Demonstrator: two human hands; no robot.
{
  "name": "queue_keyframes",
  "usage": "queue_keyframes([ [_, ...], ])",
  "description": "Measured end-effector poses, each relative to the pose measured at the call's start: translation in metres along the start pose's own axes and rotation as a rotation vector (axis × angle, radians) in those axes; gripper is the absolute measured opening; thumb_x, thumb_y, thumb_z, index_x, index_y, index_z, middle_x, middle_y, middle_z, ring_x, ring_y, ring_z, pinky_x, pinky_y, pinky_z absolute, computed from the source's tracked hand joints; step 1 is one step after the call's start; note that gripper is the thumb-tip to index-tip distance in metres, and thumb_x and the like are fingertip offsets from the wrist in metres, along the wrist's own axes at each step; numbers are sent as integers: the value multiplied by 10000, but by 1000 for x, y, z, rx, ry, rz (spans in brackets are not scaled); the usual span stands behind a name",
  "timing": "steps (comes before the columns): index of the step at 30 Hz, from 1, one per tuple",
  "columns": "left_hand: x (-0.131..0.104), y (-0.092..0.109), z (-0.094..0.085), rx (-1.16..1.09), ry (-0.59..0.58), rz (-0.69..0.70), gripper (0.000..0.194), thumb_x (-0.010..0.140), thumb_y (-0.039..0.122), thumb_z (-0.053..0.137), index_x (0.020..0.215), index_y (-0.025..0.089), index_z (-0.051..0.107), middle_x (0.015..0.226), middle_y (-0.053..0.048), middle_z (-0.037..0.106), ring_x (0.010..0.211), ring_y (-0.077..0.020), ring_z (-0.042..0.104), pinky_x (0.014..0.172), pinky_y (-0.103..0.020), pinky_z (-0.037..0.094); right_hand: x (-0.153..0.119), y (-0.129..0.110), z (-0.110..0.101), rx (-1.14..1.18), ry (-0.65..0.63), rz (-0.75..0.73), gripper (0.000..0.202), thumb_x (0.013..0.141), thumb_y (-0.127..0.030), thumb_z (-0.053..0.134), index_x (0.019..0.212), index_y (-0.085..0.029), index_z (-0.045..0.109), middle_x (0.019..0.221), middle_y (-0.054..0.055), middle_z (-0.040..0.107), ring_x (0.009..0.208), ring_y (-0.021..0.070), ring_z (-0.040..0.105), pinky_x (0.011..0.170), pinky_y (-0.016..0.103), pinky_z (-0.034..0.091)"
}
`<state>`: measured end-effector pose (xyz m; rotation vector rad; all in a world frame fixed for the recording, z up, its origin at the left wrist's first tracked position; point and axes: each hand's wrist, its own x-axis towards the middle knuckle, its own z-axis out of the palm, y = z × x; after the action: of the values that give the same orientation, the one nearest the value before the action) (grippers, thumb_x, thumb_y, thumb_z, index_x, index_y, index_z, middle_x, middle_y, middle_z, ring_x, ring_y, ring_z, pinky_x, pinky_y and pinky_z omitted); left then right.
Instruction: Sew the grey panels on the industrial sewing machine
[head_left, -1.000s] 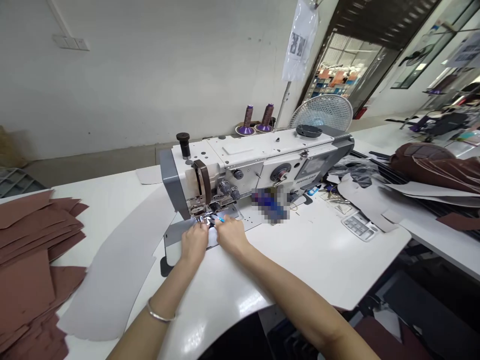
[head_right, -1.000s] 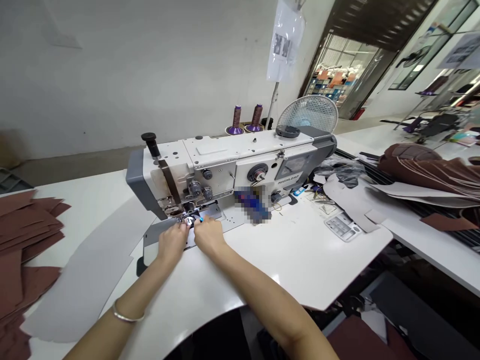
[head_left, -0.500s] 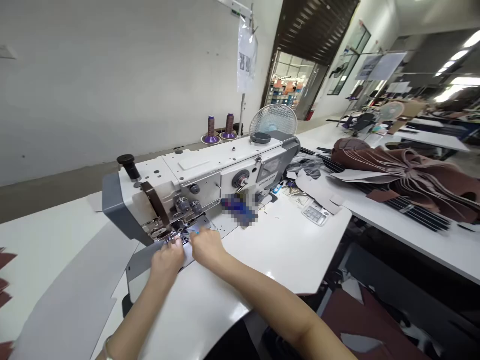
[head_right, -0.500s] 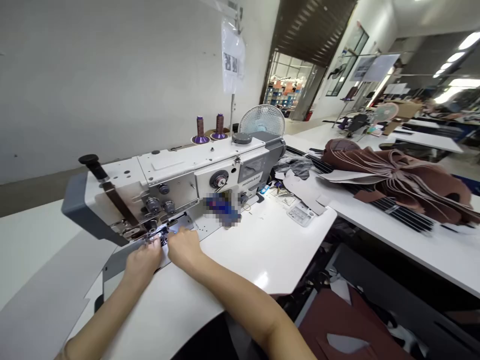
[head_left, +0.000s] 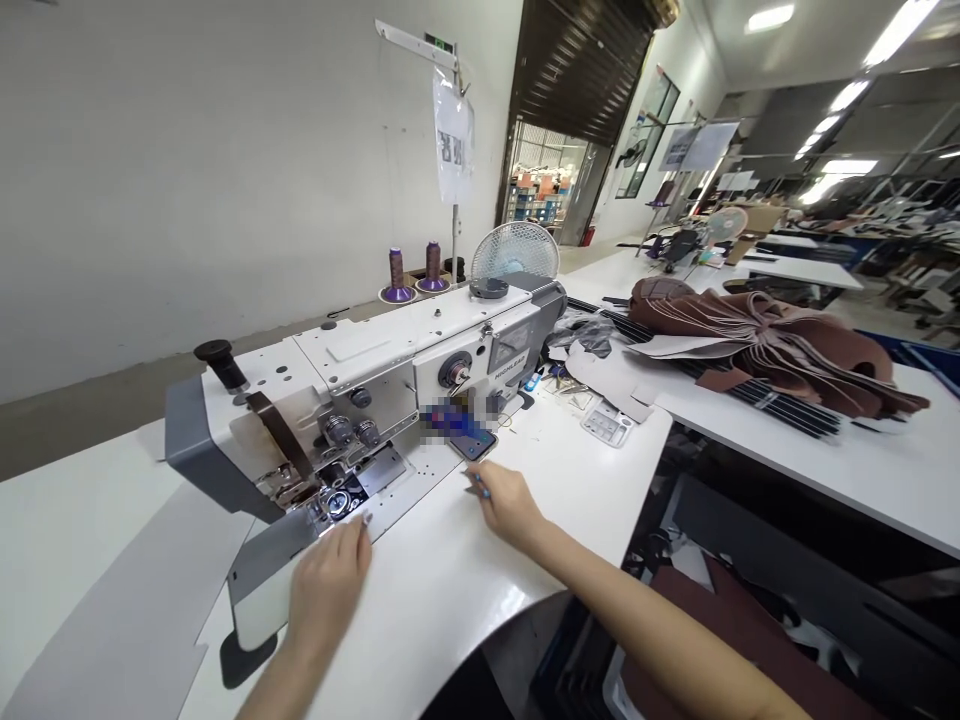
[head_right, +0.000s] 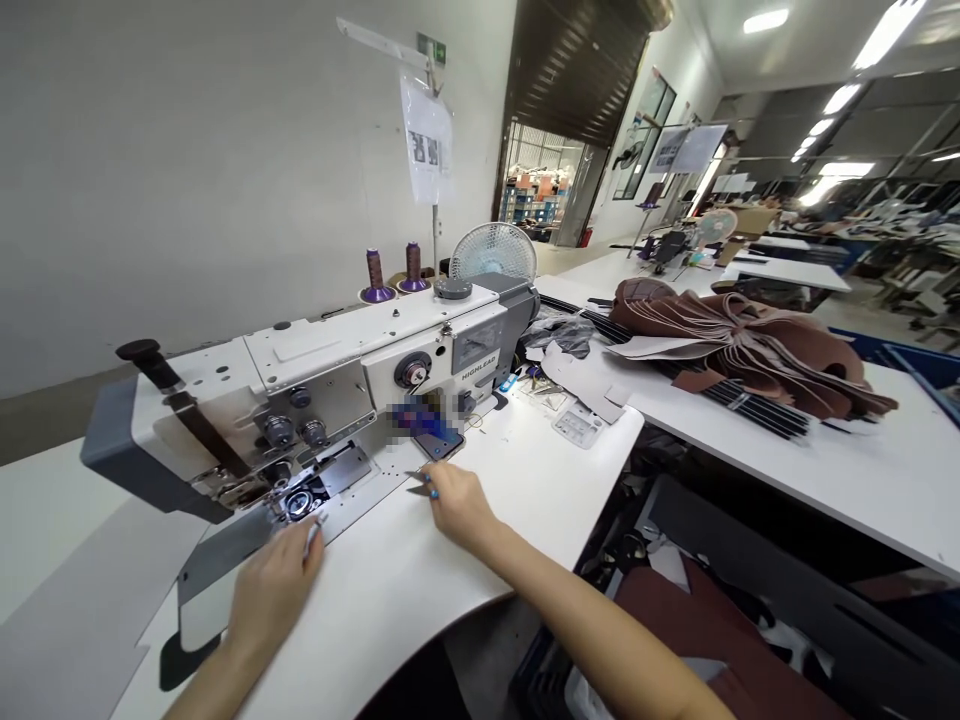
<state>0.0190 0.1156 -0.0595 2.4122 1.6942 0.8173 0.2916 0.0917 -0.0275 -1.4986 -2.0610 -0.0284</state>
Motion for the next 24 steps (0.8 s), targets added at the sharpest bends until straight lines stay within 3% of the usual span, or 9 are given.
queue_keyframes([
  [2, -13, 21, 4, -312, -6, -163, 271, 826, 412, 474, 861, 191, 626, 758, -65, 630, 705, -182, 591, 666, -303, 473, 13, 14, -10, -41, 120, 41, 310, 839, -109, 329, 1035, -162, 563, 871, 94, 629, 777, 185, 586, 689, 281, 460],
  [5, -25, 58, 4, -871, -131, -532, 310, 657, 498, 614, 672, 191, 575, 701, -32, 594, 595, -169, 581, 585, -310, 494, 52, 24, -27, -134, 191, 111, 352, 859, -112, 325, 1122, -168, 551, 942, 101, 611, 860, 197, 579, 736, 290, 460],
  [7, -29, 79, 1, -1183, -150, -754, 307, 589, 458, 662, 598, 180, 534, 798, -49, 634, 625, -177, 617, 609, -321, 517, 80, 25, -35, -190, 189, 145, 367, 883, -142, 343, 1213, -150, 502, 1017, 114, 591, 919, 205, 569, 747, 282, 460],
  [9, -30, 90, -5, -1384, -151, -877, 271, 576, 368, 671, 546, 170, 489, 846, -61, 655, 652, -173, 628, 610, -305, 513, 102, 26, -39, -265, 152, 174, 369, 896, -195, 381, 1246, -122, 471, 1087, 133, 563, 931, 221, 561, 725, 286, 459],
  [12, -32, 90, -12, -1548, -251, -909, 278, 592, 298, 681, 531, 176, 439, 696, -41, 637, 562, -126, 563, 491, -237, 423, 117, 25, -42, -346, 71, 176, 312, 911, -215, 368, 1167, -113, 515, 1110, 140, 554, 913, 228, 560, 685, 284, 449],
  [17, -32, 80, -14, -1625, -400, -903, 370, 634, 415, 743, 602, 178, 459, 635, -23, 615, 497, -86, 484, 442, -207, 332, 115, 17, -45, -374, 138, 132, 357, 934, -215, 340, 1250, -99, 458, 1175, 161, 533, 990, 234, 550, 702, 274, 437],
  [24, -34, 79, -16, -1769, -523, -949, 406, 602, 352, 794, 916, 144, 645, 756, -41, 623, 611, -108, 558, 523, -223, 412, 122, 15, -51, -367, 81, 52, 334, 900, -151, 364, 1207, -88, 479, 1195, 187, 521, 976, 245, 563, 741, 317, 473],
])
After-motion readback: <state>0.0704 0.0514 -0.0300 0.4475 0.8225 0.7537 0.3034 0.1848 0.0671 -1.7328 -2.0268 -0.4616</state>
